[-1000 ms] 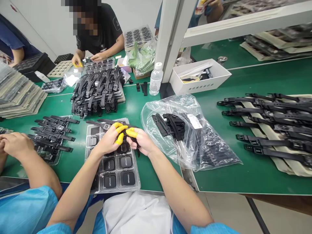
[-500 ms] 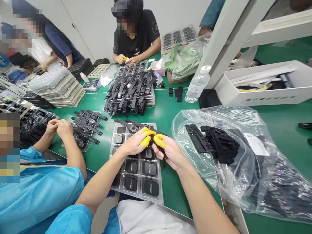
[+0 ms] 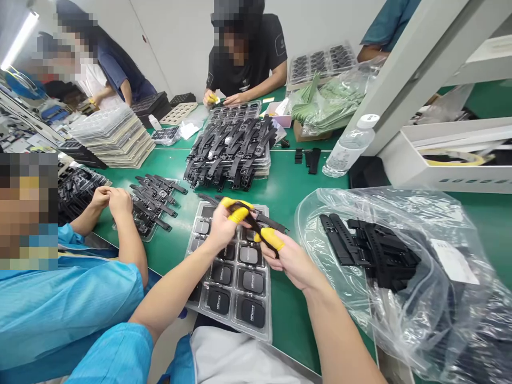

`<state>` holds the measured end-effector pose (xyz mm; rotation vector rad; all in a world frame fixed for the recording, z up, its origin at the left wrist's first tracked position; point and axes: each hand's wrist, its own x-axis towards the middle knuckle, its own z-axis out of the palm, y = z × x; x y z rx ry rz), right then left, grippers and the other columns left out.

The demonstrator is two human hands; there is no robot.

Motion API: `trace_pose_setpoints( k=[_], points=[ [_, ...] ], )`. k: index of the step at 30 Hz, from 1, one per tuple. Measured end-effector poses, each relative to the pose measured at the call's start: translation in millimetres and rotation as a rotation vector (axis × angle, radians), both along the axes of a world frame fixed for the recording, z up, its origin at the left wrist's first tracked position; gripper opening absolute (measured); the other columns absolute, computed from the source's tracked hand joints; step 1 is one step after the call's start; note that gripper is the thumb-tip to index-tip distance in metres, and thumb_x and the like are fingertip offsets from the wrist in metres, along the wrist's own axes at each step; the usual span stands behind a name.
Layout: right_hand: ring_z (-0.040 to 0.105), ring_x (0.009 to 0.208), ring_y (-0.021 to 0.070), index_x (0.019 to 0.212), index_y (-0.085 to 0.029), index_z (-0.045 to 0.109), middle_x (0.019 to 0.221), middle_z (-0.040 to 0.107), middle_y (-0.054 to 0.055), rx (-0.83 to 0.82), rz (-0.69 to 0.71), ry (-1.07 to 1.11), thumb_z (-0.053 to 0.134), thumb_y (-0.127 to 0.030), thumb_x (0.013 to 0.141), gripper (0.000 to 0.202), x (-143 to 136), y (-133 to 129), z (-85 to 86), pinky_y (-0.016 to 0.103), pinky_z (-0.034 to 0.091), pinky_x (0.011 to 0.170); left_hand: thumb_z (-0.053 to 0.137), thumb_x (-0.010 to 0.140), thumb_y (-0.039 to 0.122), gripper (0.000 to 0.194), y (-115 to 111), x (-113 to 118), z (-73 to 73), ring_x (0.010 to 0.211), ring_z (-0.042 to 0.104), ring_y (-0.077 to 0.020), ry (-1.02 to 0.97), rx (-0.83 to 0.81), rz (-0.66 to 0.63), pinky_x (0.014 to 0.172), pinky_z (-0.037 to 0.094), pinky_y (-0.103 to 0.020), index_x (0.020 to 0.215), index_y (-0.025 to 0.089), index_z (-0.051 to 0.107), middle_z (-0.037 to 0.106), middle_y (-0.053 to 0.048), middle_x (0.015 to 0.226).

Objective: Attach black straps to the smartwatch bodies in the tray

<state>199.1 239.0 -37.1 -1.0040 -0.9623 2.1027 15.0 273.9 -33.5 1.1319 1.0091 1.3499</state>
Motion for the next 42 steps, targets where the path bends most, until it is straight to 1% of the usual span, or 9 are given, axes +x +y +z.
trace_pose_setpoints(
  k=[3, 5, 8, 10, 13, 15, 17, 35, 42],
  points=[
    [0.022, 0.043, 0.0038, 0.090, -0.020, 0.057, 0.056, 0.041, -0.010, 0.011, 0.046, -0.108, 0.076, -0.066, 0.084, 0.050, 6.7, 4.7, -3.0, 0.019, 0.015, 0.041, 0.082, 0.081, 0.063, 0.058, 9.7, -9.3, 7.5, 0.067, 0.075, -0.0159, -0.138, -0.037, 0.305, 0.055, 0.059, -0.024, 0.105, 0.021, 0.051, 0.078, -0.007, 0.104],
    [0.028, 0.042, 0.0043, 0.092, -0.021, 0.055, 0.058, 0.046, -0.010, 0.077, -0.059, -0.154, 0.081, -0.061, 0.080, 0.048, 9.5, 7.4, -3.3, 0.018, 0.020, 0.040, 0.082, 0.082, 0.058, 0.056, 14.4, -13.7, 7.8, 0.064, 0.075, -0.0149, -0.154, -0.075, 0.374, 0.054, 0.058, -0.023, 0.108, 0.021, 0.049, 0.079, -0.010, 0.111],
    [0.036, 0.041, 0.0060, 0.097, -0.024, 0.053, 0.061, 0.056, -0.009, 0.203, -0.260, -0.111, 0.083, -0.057, 0.079, 0.048, 7.4, 8.2, -0.1, 0.019, 0.028, 0.041, 0.079, 0.086, 0.049, 0.052, 13.4, -10.4, -0.2, 0.066, 0.077, -0.0176, -0.060, -0.165, 0.162, 0.052, 0.059, -0.025, 0.122, 0.019, 0.055, 0.076, -0.015, 0.126],
    [0.033, 0.039, 0.0055, 0.099, -0.025, 0.053, 0.060, 0.056, -0.009, 0.223, -0.282, -0.034, 0.080, -0.056, 0.082, 0.045, 1.9, 6.0, 3.1, 0.018, 0.024, 0.040, 0.073, 0.090, 0.043, 0.049, 8.6, -4.5, -8.3, 0.073, 0.078, -0.0202, 0.086, -0.146, -0.040, 0.055, 0.061, -0.029, 0.131, 0.019, 0.060, 0.075, -0.015, 0.130],
    [0.025, 0.037, 0.0036, 0.097, -0.023, 0.053, 0.058, 0.056, -0.010, 0.172, -0.192, 0.049, 0.077, -0.053, 0.084, 0.040, -7.7, 2.0, 5.4, 0.018, 0.016, 0.038, 0.063, 0.093, 0.026, 0.043, 2.7, 0.1, -17.5, 0.105, 0.077, -0.0253, 0.415, 0.137, -0.205, 0.084, 0.067, -0.039, 0.135, 0.020, 0.065, 0.073, -0.014, 0.133],
    [0.025, 0.037, 0.0033, 0.095, -0.022, 0.053, 0.061, 0.059, -0.008, 0.138, -0.134, 0.078, 0.075, -0.050, 0.084, 0.037, -11.4, 0.9, 4.8, 0.018, 0.015, 0.037, 0.055, 0.091, 0.013, 0.048, 2.3, -1.9, -19.3, 0.127, 0.068, -0.0259, 0.601, 0.368, -0.251, 0.107, 0.059, -0.045, 0.136, 0.020, 0.066, 0.070, -0.013, 0.138],
    [0.026, 0.037, 0.0032, 0.092, -0.021, 0.053, 0.061, 0.062, -0.006, 0.118, -0.116, 0.103, 0.075, -0.046, 0.083, 0.034, -11.6, 1.2, 3.4, 0.018, 0.016, 0.037, 0.048, 0.088, 0.005, 0.056, 3.7, -5.6, -17.9, 0.135, 0.062, -0.0246, 0.702, 0.502, -0.294, 0.117, 0.052, -0.047, 0.139, 0.020, 0.065, 0.068, -0.013, 0.140],
    [0.024, 0.038, 0.0040, 0.085, -0.022, 0.051, 0.051, 0.049, -0.009, 0.002, -0.242, 0.301, 0.080, -0.037, 0.079, 0.033, -6.2, 5.8, 4.4, 0.016, 0.014, 0.036, 0.040, 0.109, 0.025, 0.046, 1.7, -10.8, -4.8, 0.131, 0.059, -0.0252, 0.824, 0.587, -0.410, 0.116, 0.051, -0.045, 0.153, 0.022, 0.051, 0.059, -0.013, 0.137],
    [0.020, 0.038, 0.0036, 0.084, -0.022, 0.051, 0.050, 0.043, -0.011, -0.012, -0.212, 0.228, 0.078, -0.036, 0.079, 0.031, -6.0, 6.9, 1.4, 0.015, 0.011, 0.037, 0.044, 0.106, 0.024, 0.044, 2.8, -11.8, -1.6, 0.124, 0.061, -0.0273, 1.038, 0.694, -0.399, 0.109, 0.055, -0.045, 0.147, 0.013, 0.054, 0.060, -0.017, 0.129]
  ],
)
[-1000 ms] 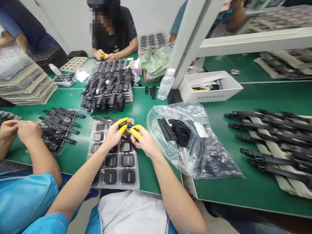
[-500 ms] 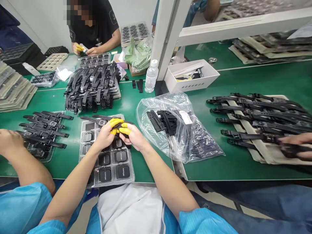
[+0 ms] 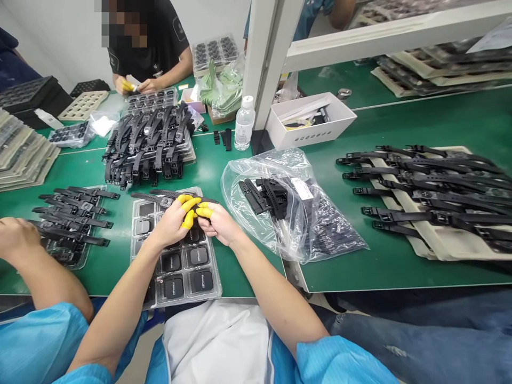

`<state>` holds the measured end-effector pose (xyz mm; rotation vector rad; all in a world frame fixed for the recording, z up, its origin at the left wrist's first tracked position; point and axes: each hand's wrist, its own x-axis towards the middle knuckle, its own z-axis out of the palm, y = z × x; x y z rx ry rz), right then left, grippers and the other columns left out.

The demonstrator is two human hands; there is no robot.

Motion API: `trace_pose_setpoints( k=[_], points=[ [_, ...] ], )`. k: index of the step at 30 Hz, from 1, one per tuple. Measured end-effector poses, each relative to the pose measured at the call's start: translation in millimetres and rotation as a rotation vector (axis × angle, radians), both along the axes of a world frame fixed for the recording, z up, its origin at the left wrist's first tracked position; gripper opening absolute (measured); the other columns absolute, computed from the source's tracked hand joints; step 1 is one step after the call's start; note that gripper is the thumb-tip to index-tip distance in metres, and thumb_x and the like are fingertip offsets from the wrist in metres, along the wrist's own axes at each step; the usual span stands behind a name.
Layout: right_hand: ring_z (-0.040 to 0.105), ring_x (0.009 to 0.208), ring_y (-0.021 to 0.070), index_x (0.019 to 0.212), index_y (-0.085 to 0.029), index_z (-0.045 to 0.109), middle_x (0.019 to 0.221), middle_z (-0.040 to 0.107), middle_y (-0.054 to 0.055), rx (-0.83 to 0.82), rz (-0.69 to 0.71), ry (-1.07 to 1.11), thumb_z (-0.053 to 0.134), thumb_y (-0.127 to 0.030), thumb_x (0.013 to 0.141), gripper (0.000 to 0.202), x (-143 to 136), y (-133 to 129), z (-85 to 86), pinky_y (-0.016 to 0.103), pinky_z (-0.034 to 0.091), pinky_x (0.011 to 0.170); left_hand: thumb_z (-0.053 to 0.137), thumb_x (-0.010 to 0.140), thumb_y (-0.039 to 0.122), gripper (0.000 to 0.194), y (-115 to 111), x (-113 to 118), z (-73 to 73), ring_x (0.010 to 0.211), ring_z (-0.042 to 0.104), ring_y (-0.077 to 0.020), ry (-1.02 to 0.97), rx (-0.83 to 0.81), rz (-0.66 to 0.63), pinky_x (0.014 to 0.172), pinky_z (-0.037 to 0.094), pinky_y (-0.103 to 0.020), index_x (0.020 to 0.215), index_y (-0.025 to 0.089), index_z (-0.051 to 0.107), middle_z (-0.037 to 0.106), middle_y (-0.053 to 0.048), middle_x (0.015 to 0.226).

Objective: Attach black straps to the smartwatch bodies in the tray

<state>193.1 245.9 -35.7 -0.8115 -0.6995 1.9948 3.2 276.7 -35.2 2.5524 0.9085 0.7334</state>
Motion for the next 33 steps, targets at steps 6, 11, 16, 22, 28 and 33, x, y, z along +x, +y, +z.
trace_pose_setpoints(
  k=[6, 11, 16, 22, 28, 33],
  points=[
    [0.021, 0.038, 0.0035, 0.084, -0.022, 0.052, 0.050, 0.044, -0.010, 0.007, 0.030, -0.023, 0.075, -0.035, 0.080, 0.027, 1.9, 0.7, 1.1, 0.016, 0.011, 0.037, 0.040, 0.106, 0.022, 0.045, -0.6, -3.5, 4.9, 0.126, 0.061, -0.0273, 0.043, -0.013, -0.009, 0.110, 0.056, -0.046, 0.148, 0.016, 0.053, 0.061, -0.016, 0.132],
    [0.020, 0.037, 0.0033, 0.083, -0.022, 0.051, 0.050, 0.044, -0.010, -0.011, 0.058, -0.057, 0.073, -0.032, 0.080, 0.024, 3.7, 1.5, 2.1, 0.015, 0.010, 0.037, 0.048, 0.101, 0.024, 0.047, -1.8, -4.1, 3.4, 0.122, 0.062, -0.0313, 0.160, 0.036, 0.025, 0.106, 0.058, -0.051, 0.146, 0.015, 0.057, 0.063, -0.018, 0.128],
    [0.020, 0.038, 0.0039, 0.085, -0.022, 0.052, 0.051, 0.045, -0.010, 0.019, 0.079, -0.064, 0.074, -0.036, 0.081, 0.026, 4.3, 1.5, 3.8, 0.016, 0.012, 0.037, 0.043, 0.105, 0.024, 0.043, -0.5, -4.3, 2.9, 0.124, 0.064, -0.0285, 0.092, -0.036, 0.018, 0.109, 0.057, -0.048, 0.144, 0.016, 0.058, 0.065, -0.017, 0.129],
    [0.036, 0.041, 0.0090, 0.093, -0.024, 0.053, 0.053, 0.048, -0.011, 0.310, -0.064, -0.206, 0.072, -0.055, 0.087, 0.036, 5.4, 1.9, 3.3, 0.021, 0.027, 0.040, 0.047, 0.107, 0.027, 0.050, -1.4, 0.0, 13.5, 0.133, 0.063, -0.0254, -0.109, -0.119, 0.025, 0.112, 0.055, -0.043, 0.157, 0.021, 0.044, 0.064, -0.015, 0.144],
    [0.053, 0.069, 0.0147, 0.099, -0.021, 0.065, 0.078, 0.062, -0.002, 0.633, -0.080, -0.637, 0.062, -0.047, 0.097, 0.026, 17.4, 6.3, -3.9, 0.028, 0.040, 0.064, 0.045, 0.103, 0.023, 0.048, 3.6, -22.9, 47.8, 0.125, 0.068, -0.0266, 0.097, -0.004, 0.247, 0.108, 0.057, -0.043, 0.151, 0.020, 0.051, 0.070, -0.012, 0.138],
    [0.057, 0.069, 0.0179, 0.107, -0.021, 0.069, 0.078, 0.067, 0.000, 0.662, 0.055, -0.918, 0.051, -0.049, 0.104, 0.034, 27.1, 9.6, -2.3, 0.031, 0.041, 0.067, 0.049, 0.095, 0.022, 0.035, 10.0, -61.2, 78.0, 0.098, 0.074, -0.0324, 0.594, 0.056, 0.376, 0.086, 0.061, -0.043, 0.120, 0.019, 0.075, 0.078, -0.013, 0.106]
  ],
)
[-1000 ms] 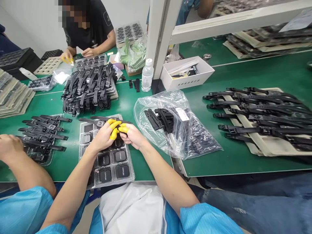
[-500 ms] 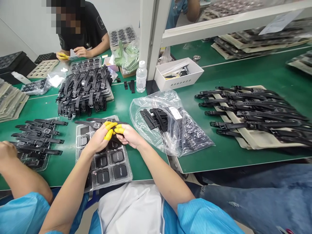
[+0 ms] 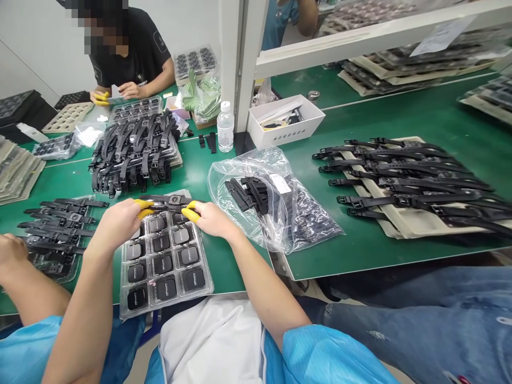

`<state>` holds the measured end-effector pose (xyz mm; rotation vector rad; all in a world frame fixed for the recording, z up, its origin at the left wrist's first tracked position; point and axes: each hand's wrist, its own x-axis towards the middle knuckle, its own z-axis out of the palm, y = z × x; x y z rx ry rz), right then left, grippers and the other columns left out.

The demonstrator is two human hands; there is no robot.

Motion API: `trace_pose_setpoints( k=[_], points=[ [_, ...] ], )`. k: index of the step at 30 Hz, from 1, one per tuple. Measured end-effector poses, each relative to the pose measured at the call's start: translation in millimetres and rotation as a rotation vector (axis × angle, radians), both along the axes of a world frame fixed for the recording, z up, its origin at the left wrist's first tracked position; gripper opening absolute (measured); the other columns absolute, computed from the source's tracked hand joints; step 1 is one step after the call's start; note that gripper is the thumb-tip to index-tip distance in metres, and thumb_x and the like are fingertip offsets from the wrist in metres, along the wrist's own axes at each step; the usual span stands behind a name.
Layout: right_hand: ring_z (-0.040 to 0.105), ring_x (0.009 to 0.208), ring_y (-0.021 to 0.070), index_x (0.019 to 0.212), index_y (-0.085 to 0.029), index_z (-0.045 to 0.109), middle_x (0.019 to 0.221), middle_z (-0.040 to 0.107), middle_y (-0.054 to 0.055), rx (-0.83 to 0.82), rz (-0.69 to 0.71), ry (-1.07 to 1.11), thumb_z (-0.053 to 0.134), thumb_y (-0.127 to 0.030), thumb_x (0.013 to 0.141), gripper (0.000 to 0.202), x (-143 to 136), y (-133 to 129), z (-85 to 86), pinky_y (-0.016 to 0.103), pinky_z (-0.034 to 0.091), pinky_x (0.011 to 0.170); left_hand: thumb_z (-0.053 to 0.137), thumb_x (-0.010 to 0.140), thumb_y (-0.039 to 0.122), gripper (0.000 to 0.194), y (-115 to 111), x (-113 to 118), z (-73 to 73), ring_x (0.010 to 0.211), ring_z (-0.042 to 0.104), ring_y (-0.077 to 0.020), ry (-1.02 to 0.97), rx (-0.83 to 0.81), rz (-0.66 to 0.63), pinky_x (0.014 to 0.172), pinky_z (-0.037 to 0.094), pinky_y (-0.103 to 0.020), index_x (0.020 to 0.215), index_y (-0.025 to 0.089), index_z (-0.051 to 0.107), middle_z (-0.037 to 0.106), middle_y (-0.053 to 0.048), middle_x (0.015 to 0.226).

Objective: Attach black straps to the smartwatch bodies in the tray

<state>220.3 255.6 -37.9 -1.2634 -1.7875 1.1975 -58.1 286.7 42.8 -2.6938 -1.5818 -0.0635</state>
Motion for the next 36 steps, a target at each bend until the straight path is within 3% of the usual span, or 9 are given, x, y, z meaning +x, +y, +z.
trace_pose_setpoints(
  k=[3, 7, 13, 19, 24, 27, 30, 33, 36],
  points=[
    [0.066, 0.089, 0.0242, 0.119, -0.020, 0.068, 0.100, 0.074, 0.007, 0.061, -0.229, -0.199, 0.048, -0.049, 0.106, 0.038, 14.3, 2.9, 3.2, 0.034, 0.047, 0.077, 0.046, 0.094, 0.021, 0.040, 7.3, -27.8, 12.7, 0.101, 0.074, -0.0326, 0.165, -0.057, 0.078, 0.087, 0.059, -0.040, 0.119, 0.018, 0.076, 0.078, -0.015, 0.109],
    [0.057, 0.125, 0.0388, 0.134, -0.008, 0.062, 0.133, 0.064, 0.025, 0.031, -0.534, -0.647, 0.054, -0.038, 0.103, 0.044, 40.4, 7.4, -2.6, 0.044, 0.048, 0.097, 0.045, 0.093, 0.025, 0.038, 25.0, -68.0, 17.4, 0.107, 0.073, -0.0318, 0.150, -0.268, 0.188, 0.093, 0.056, -0.036, 0.111, 0.018, 0.077, 0.079, -0.013, 0.117],
    [0.055, 0.127, 0.0401, 0.137, -0.008, 0.061, 0.134, 0.061, 0.026, -0.054, -0.474, -0.846, 0.054, -0.030, 0.103, 0.042, 46.9, 9.3, -15.9, 0.045, 0.049, 0.096, 0.049, 0.088, 0.023, 0.024, 47.0, -94.1, -8.7, 0.092, 0.072, -0.0260, -0.009, -0.492, 0.259, 0.083, 0.055, -0.032, 0.098, 0.019, 0.070, 0.079, -0.008, 0.103],
    [0.061, 0.119, 0.0389, 0.130, -0.007, 0.064, 0.125, 0.064, 0.025, -0.073, -0.456, -0.880, 0.053, -0.023, 0.100, 0.036, 46.8, 10.2, -20.3, 0.043, 0.050, 0.089, 0.050, 0.094, 0.022, 0.013, 53.8, -96.1, -35.5, 0.100, 0.066, -0.0227, -0.120, -0.365, 0.238, 0.095, 0.052, -0.034, 0.097, 0.021, 0.062, 0.073, -0.007, 0.108],
    [0.067, 0.103, 0.0331, 0.118, -0.013, 0.073, 0.119, 0.065, 0.021, -0.075, -0.469, -0.843, 0.057, -0.022, 0.096, 0.028, 49.0, 11.5, -25.0, 0.038, 0.048, 0.078, 0.060, 0.095, 0.026, 0.008, 46.3, -100.6, -41.2, 0.119, 0.055, -0.0291, -0.181, -0.182, 0.276, 0.111, 0.044, -0.045, 0.098, 0.019, 0.061, 0.066, -0.013, 0.116],
    [0.068, 0.092, 0.0303, 0.115, -0.016, 0.074, 0.119, 0.064, 0.019, -0.032, -0.504, -0.804, 0.058, -0.025, 0.097, 0.026, 48.4, 10.9, -25.5, 0.038, 0.046, 0.072, 0.062, 0.096, 0.026, 0.009, 33.3, -83.2, -35.0, 0.121, 0.054, -0.0295, -0.268, -0.066, 0.280, 0.111, 0.045, -0.046, 0.100, 0.018, 0.062, 0.064, -0.013, 0.117],
    [0.067, 0.087, 0.0305, 0.115, -0.018, 0.072, 0.117, 0.067, 0.017, 0.080, -0.611, -0.710, 0.056, -0.030, 0.098, 0.026, 48.6, 11.0, -26.4, 0.038, 0.046, 0.072, 0.058, 0.102, 0.028, 0.012, 10.9, -38.0, -26.9, 0.110, 0.062, -0.0242, -0.337, -0.123, 0.120, 0.103, 0.051, -0.039, 0.103, 0.020, 0.066, 0.068, -0.008, 0.110],
    [0.068, 0.089, 0.0325, 0.112, -0.019, 0.070, 0.109, 0.071, 0.016, 0.220, -0.734, -0.537, 0.053, -0.032, 0.099, 0.024, 50.0, 13.0, -30.5, 0.041, 0.048, 0.077, 0.055, 0.106, 0.029, 0.020, -14.4, 19.9, -25.0, 0.116, 0.062, -0.0259, -0.160, -0.192, -0.048, 0.101, 0.052, -0.039, 0.110, 0.019, 0.071, 0.070, -0.009, 0.118],
    [0.069, 0.088, 0.0310, 0.114, -0.021, 0.066, 0.099, 0.074, 0.012, 0.294, -0.768, -0.254, 0.052, -0.039, 0.102, 0.025, 49.6, 15.9, -35.3, 0.043, 0.052, 0.081, 0.055, 0.106, 0.026, 0.023, -31.1, 63.4, -29.2, 0.113, 0.062, -0.0298, 0.110, -0.170, -0.078, 0.094, 0.053, -0.041, 0.112, 0.013, 0.073, 0.069, -0.015, 0.117]
  ],
)
